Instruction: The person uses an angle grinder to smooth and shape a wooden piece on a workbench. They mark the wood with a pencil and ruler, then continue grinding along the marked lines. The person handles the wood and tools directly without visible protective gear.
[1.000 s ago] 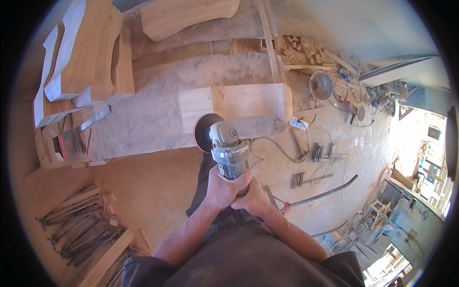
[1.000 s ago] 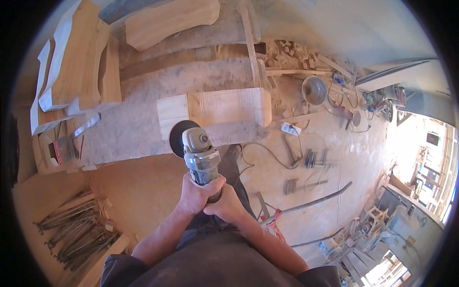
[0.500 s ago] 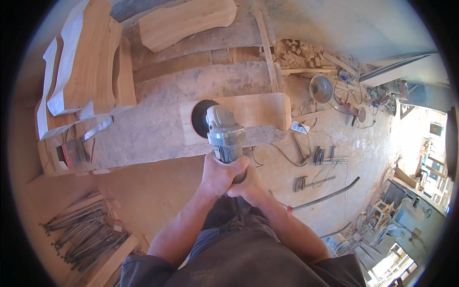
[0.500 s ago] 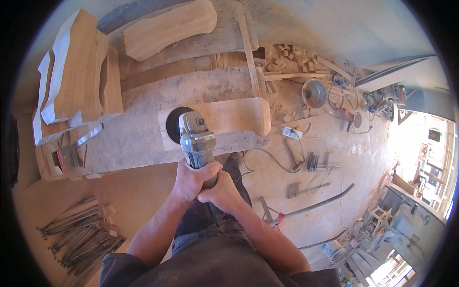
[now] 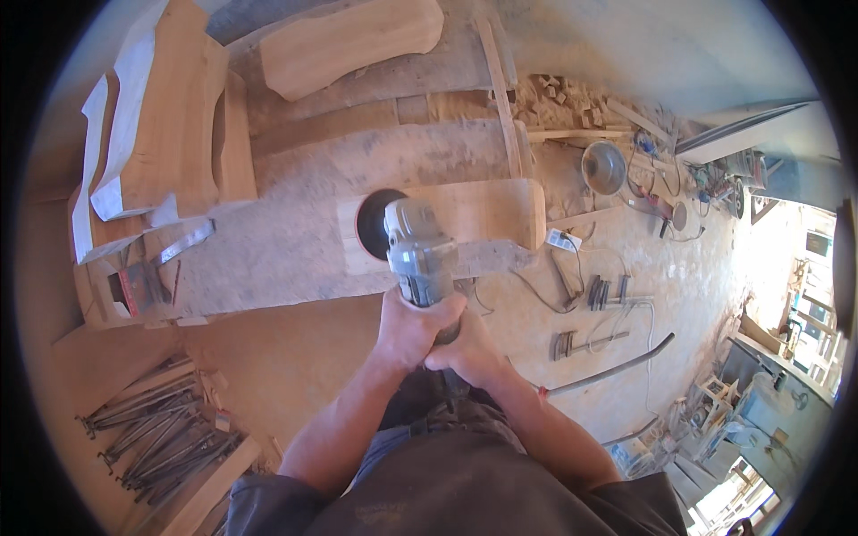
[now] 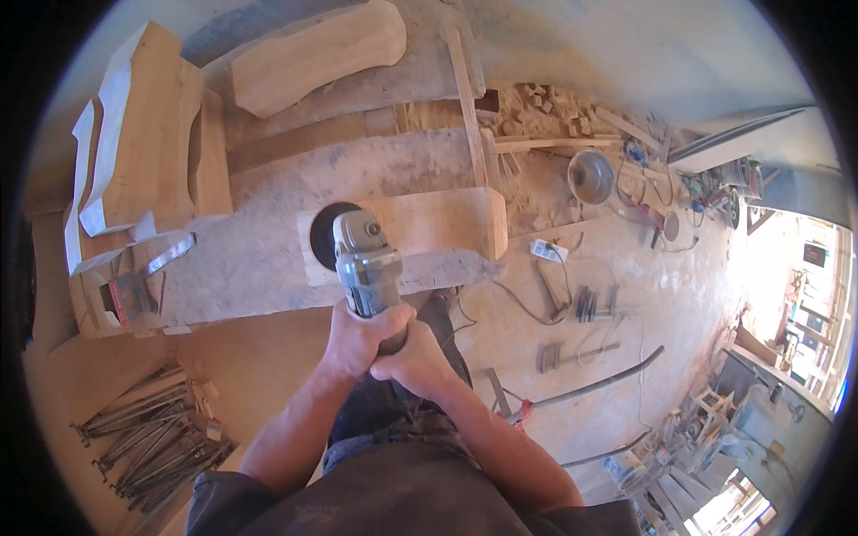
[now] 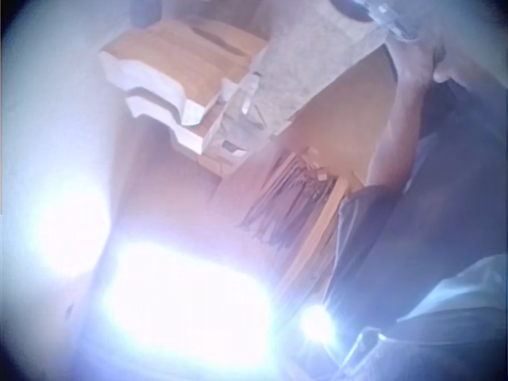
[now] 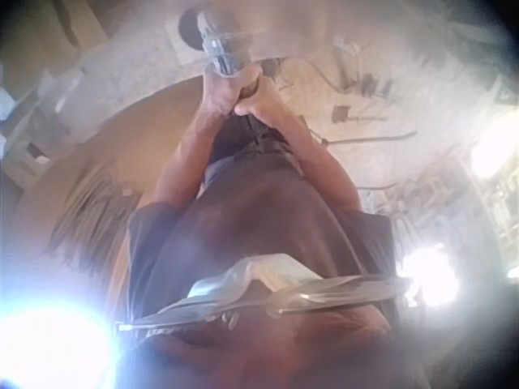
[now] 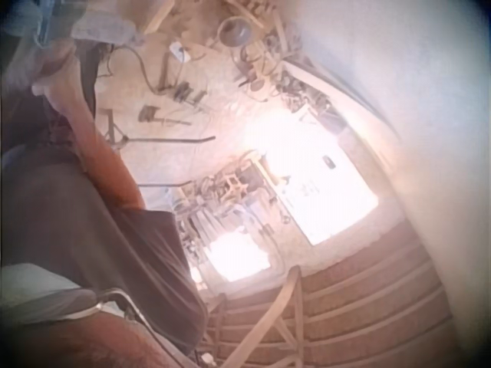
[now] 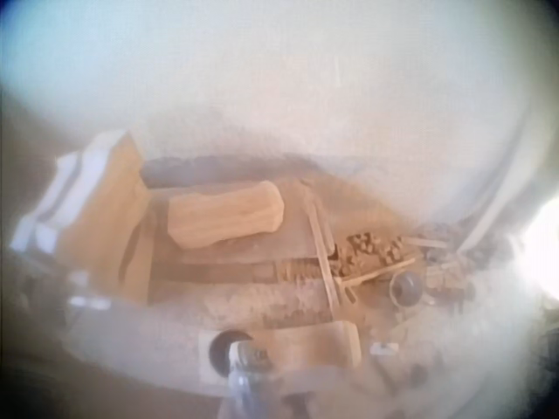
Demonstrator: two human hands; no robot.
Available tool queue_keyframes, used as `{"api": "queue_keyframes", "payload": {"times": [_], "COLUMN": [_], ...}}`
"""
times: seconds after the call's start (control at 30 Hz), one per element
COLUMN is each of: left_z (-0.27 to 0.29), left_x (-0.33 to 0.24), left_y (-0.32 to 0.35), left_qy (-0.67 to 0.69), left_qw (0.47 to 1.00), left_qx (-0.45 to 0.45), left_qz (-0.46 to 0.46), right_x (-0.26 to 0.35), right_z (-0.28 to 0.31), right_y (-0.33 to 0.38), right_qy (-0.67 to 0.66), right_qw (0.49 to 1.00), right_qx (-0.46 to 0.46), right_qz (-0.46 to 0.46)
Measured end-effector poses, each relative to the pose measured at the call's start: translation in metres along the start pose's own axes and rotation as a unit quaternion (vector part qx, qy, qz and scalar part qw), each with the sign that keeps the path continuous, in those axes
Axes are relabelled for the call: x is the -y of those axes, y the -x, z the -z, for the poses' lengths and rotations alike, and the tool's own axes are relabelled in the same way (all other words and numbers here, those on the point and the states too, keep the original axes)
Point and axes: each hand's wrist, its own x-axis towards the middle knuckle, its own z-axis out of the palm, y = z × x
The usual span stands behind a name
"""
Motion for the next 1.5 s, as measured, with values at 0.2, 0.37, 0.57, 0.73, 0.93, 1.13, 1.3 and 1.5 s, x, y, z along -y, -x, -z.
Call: {"api": "queue_keyframes", "payload": {"times": [0.2, 0.37, 0.57, 0.73, 0.93, 1.13, 1.3, 1.5], "left_z": [-0.009, -0.004, -0.008, -0.007, -0.013, -0.02, -0.038, -0.067], "left_x": [0.007, 0.008, 0.005, 0.002, 0.02, 0.045, 0.059, 0.071], "left_y": [0.01, 0.007, 0.005, 0.01, 0.025, 0.046, 0.061, 0.047], "left_qy": [-0.015, 0.0, 0.0, 0.012, 0.017, -0.008, 0.001, -0.075], "left_qw": [0.999, 1.0, 0.999, 0.999, 0.999, 0.999, 0.999, 0.996], "left_qx": [-0.028, -0.024, -0.033, -0.025, -0.032, -0.031, -0.026, 0.002], "left_qz": [-0.014, -0.01, -0.027, -0.017, -0.016, -0.015, -0.02, -0.044], "right_x": [-0.008, 0.005, 0.0, 0.009, -0.011, -0.02, -0.055, -0.076], "right_z": [-0.001, 0.0, 0.0, -0.001, 0.0, 0.003, 0.011, 0.032], "right_y": [0.012, 0.01, 0.009, 0.01, 0.026, 0.05, 0.072, 0.082], "right_qy": [-0.004, 0.021, 0.013, 0.009, 0.015, 0.069, 0.009, -0.028], "right_qw": [1.0, 1.0, 1.0, 1.0, 1.0, 0.997, 1.0, 0.995], "right_qx": [-0.007, -0.003, -0.006, 0.004, 0.009, 0.007, -0.022, -0.082], "right_qz": [0.016, -0.004, -0.01, -0.006, -0.013, -0.042, -0.004, 0.059]}}
